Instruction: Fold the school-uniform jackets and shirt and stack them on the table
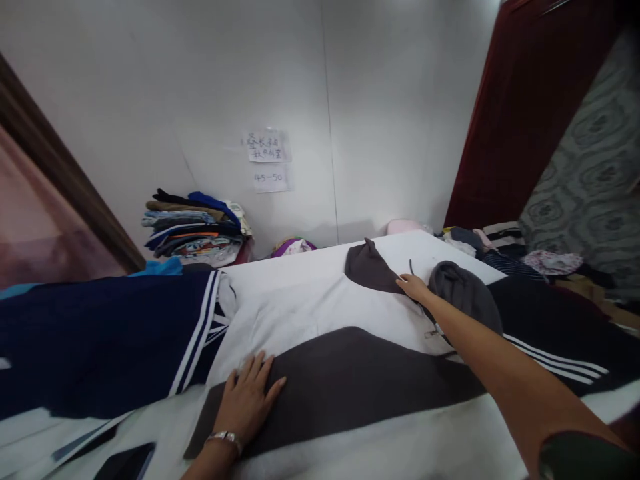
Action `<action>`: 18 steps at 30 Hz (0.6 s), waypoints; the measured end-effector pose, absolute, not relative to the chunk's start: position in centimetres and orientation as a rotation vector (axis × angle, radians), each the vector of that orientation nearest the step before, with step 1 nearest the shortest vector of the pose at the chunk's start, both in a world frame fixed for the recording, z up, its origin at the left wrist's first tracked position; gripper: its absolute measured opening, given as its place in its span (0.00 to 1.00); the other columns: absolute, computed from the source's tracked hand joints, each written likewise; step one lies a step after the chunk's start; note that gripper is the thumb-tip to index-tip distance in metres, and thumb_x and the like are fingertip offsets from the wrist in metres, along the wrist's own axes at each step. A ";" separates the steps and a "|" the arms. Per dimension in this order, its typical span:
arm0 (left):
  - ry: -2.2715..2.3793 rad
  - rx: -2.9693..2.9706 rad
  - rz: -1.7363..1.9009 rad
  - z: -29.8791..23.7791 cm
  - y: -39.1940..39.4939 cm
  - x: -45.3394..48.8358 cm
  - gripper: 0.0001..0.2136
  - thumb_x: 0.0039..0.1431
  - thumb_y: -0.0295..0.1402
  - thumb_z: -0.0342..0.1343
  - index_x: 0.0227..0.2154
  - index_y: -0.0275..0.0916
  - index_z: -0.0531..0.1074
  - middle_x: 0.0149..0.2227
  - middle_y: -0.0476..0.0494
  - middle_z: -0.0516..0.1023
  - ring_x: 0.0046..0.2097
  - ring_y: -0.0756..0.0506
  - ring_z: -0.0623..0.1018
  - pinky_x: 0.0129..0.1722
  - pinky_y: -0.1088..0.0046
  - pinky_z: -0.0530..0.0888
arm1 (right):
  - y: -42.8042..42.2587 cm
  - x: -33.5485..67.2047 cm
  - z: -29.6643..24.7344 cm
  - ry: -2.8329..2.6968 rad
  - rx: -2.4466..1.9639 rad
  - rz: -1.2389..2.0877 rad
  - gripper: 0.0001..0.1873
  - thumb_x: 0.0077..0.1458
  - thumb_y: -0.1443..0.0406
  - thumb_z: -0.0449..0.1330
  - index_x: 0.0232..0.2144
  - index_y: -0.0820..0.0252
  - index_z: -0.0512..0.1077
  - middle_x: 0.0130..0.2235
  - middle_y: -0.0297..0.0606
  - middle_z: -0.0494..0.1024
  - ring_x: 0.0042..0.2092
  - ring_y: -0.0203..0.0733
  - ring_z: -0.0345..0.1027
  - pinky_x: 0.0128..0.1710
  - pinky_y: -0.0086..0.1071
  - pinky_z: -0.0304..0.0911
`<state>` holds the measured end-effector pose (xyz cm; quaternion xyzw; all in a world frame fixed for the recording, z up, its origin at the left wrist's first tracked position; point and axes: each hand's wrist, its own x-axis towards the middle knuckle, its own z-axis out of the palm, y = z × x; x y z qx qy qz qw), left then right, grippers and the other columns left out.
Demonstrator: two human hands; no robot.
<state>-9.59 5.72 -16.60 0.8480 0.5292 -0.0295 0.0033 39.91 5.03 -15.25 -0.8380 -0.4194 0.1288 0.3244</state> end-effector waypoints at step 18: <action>2.074 2.102 0.028 -14.4 25.9 -6.2 0.23 0.56 0.40 0.52 0.54 0.39 0.66 0.55 0.33 0.72 0.55 0.37 0.72 0.50 0.61 0.69 | 10.7 46.4 -20.1 -1.101 -2.498 0.169 0.12 0.49 0.58 0.58 0.28 0.61 0.76 0.32 0.47 0.79 0.38 0.52 0.74 0.33 0.36 0.64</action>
